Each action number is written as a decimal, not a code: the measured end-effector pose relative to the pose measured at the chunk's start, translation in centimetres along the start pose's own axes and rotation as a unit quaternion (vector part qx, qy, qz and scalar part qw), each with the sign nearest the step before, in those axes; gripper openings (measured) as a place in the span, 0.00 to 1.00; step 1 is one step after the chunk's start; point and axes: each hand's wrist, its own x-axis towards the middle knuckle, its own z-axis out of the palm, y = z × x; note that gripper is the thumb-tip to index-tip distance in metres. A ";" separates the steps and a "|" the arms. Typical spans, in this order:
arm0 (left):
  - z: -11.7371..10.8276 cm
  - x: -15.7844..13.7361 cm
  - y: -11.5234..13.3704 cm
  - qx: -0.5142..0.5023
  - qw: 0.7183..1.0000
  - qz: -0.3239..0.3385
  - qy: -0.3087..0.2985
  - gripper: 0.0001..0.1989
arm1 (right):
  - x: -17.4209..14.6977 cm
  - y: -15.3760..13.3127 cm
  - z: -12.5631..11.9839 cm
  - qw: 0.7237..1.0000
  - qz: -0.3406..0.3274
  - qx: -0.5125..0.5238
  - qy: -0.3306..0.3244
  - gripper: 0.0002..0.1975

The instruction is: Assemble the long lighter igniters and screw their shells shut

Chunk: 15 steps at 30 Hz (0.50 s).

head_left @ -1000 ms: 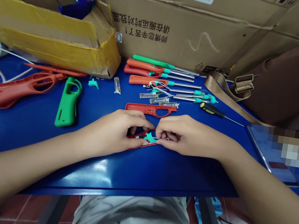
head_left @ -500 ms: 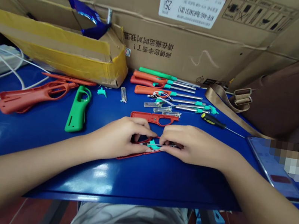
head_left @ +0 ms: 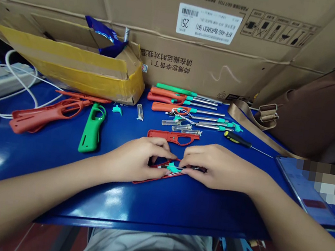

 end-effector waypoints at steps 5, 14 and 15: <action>0.0 -0.1 0.0 0.004 1.000 -0.002 -0.001 0.17 | -0.1 -0.1 -0.2 1.000 -0.001 -0.001 -0.005 0.10; 0.3 0.0 0.6 -0.004 0.998 -0.056 0.008 0.16 | -0.1 -0.1 -0.1 1.000 0.007 0.007 -0.011 0.09; 0.4 0.0 0.7 -0.004 0.998 -0.058 0.009 0.15 | -0.1 -0.2 -0.2 1.000 0.009 0.005 -0.012 0.08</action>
